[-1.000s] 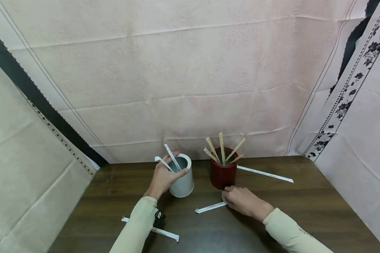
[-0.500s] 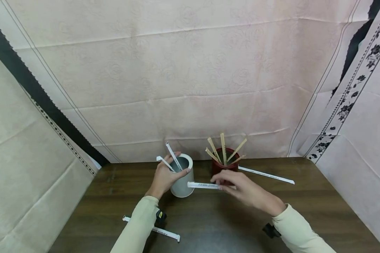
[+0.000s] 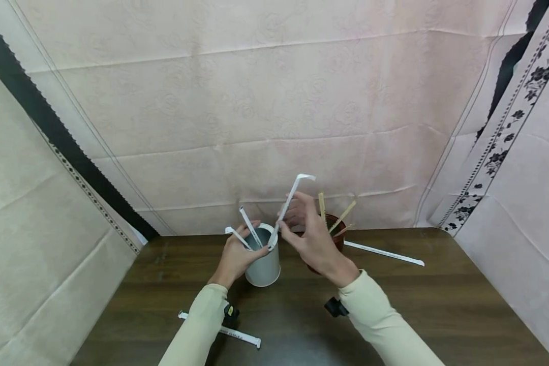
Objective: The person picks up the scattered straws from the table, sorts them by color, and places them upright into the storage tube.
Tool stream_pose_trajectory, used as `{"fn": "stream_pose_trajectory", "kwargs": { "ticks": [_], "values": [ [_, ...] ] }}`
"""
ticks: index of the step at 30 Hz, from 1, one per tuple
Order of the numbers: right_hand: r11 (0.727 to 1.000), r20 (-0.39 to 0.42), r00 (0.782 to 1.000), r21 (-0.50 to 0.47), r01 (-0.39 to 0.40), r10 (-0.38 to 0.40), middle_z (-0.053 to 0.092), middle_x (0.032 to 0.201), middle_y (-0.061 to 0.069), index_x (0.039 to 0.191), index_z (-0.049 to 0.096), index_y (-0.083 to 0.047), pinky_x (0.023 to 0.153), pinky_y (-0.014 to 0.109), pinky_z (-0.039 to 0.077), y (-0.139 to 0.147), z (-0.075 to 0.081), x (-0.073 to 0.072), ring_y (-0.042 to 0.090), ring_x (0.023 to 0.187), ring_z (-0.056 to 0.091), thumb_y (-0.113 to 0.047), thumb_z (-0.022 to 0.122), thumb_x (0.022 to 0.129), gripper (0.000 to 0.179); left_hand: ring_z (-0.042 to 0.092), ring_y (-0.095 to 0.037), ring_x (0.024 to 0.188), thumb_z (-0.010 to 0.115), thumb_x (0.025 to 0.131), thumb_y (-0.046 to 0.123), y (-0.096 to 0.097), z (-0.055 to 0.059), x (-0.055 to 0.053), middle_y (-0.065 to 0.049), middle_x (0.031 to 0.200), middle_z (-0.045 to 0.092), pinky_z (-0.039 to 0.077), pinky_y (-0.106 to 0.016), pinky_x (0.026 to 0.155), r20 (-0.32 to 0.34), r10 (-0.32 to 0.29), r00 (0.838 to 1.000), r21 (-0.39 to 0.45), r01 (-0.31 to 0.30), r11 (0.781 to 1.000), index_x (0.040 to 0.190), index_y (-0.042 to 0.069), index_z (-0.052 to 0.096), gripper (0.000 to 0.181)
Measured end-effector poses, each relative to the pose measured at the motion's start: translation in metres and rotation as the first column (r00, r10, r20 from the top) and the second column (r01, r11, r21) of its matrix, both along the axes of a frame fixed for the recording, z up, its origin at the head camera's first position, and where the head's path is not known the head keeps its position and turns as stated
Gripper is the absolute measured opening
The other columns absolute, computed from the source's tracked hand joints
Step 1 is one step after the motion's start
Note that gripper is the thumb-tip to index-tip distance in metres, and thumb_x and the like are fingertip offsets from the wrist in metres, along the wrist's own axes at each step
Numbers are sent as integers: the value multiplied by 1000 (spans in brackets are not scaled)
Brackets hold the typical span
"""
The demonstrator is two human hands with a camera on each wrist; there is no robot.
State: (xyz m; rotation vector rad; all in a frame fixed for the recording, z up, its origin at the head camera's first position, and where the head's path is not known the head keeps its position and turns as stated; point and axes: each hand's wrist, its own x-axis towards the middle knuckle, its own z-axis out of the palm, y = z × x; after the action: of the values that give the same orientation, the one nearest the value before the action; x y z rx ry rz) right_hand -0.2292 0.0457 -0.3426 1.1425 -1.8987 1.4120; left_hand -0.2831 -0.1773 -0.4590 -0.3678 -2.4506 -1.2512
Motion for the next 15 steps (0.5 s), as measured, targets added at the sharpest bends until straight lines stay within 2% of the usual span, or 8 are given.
{"fn": "stream_pose_trajectory", "kwargs": {
  "ticks": [3, 6, 11, 15],
  "values": [
    [998, 55, 998, 49, 41, -44, 63, 107, 11, 140, 35, -11, 74, 29, 57, -16, -10, -9, 18, 89, 67, 2, 64, 93, 57, 54, -20, 122, 83, 73, 57, -3, 0, 2, 2, 141, 55, 46, -47, 99, 9, -8, 1000, 6, 8, 1000, 136, 20, 62, 77],
    [987, 106, 986, 109, 119, -130, 65, 105, 8, 135, 42, -12, 76, 31, 56, -28, -24, -21, 13, 87, 68, -8, 61, 98, 42, 55, -22, 121, 82, 73, 59, -5, -1, 4, -2, 142, 54, 47, -48, 97, 7, -13, 1000, 19, 13, 1000, 137, 18, 61, 78],
    [969, 191, 953, 123, 215, -235, 68, 105, 4, 118, 56, -12, 75, 32, 58, -40, -55, -38, 12, 90, 69, -19, 56, 103, 17, 56, -23, 120, 82, 74, 57, -8, 0, 7, -1, 140, 55, 48, -48, 96, -10, -7, 1000, 10, 7, 1000, 137, 16, 61, 78],
    [959, 269, 921, 121, 257, -281, 67, 103, 4, 107, 65, -10, 77, 37, 58, -46, -79, -46, 20, 93, 69, -18, 64, 99, 12, 52, -23, 127, 79, 74, 61, -9, 1, 10, -1, 144, 52, 46, -49, 100, 2, 7, 1000, -30, -7, 1000, 139, 19, 59, 80]
  ]
}}
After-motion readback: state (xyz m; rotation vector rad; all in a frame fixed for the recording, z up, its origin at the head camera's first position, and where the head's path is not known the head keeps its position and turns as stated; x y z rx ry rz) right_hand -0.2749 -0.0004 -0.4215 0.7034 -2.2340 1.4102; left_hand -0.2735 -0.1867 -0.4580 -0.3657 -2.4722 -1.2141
